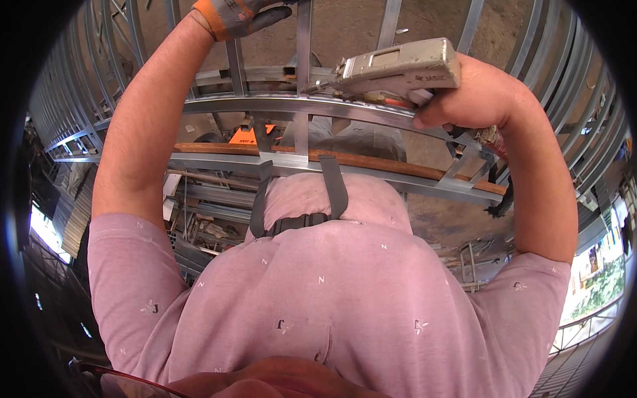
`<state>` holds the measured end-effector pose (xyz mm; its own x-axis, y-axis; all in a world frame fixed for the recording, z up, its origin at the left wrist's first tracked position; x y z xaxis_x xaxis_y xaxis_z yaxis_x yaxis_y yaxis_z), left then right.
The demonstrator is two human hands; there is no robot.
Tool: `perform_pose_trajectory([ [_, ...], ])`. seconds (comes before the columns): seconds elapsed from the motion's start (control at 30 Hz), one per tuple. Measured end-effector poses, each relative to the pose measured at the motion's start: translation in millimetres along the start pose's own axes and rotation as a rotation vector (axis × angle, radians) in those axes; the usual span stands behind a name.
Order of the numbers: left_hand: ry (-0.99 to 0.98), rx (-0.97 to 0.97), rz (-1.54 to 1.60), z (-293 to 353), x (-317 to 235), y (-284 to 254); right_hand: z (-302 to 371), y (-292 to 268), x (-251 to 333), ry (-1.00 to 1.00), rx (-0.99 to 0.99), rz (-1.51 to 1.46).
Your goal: The person welds joints on a large metal frame using a handheld welding torch, moving along seams and creating bright sparks. The person repositions the frame and continues welding different sections.
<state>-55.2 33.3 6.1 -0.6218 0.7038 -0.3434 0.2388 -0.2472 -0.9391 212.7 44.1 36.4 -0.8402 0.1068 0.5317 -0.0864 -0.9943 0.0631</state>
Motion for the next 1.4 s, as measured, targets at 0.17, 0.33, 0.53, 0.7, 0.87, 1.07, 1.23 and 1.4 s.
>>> perform_pose_trajectory([
  [0.17, 0.004, -0.004, 0.016, 0.7, -0.1, -1.9, -9.5, 11.4, -1.7, -0.038, 0.051, -0.034],
  [0.33, -0.003, 0.007, 0.002, -0.4, -0.1, -1.6, -10.6, 13.8, -2.1, -0.027, 0.046, -0.021],
  [0.53, -0.001, -0.020, 0.018, -0.6, -0.8, -3.5, -10.3, 12.7, -1.0, -0.021, 0.029, 0.032],
  [0.7, 0.029, -0.082, 0.021, -0.2, -2.9, -5.7, -10.1, 13.1, -2.1, -0.027, 0.010, 0.066],
  [0.87, 0.016, -0.055, 0.046, -0.7, -1.9, -7.6, -7.7, 13.2, 4.0, -0.003, 0.011, 0.063],
  [1.07, 0.019, -0.057, 0.039, 1.1, -1.2, -5.2, -7.1, 13.6, 2.9, 0.003, 0.007, 0.073],
  [1.23, 0.026, -0.054, -0.006, 1.4, -2.5, -3.4, -6.6, 13.3, 3.1, -0.018, 0.017, 0.044],
  [1.4, -0.305, -0.132, 0.133, -15.8, -8.8, -26.0, -6.7, 15.9, 0.2, -0.027, -0.004, 0.031],
])
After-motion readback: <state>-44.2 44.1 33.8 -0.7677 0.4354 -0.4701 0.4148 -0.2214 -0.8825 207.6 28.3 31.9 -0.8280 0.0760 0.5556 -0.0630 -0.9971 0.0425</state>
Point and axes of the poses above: each hand's wrist, its own z-axis away from the middle knuckle, its own y-axis out of the palm, x = y × z, the point moved 8 cm from there along -z, towards the middle knuckle, and after that the axes turned 1 degree about x, right-handed, at the moved point
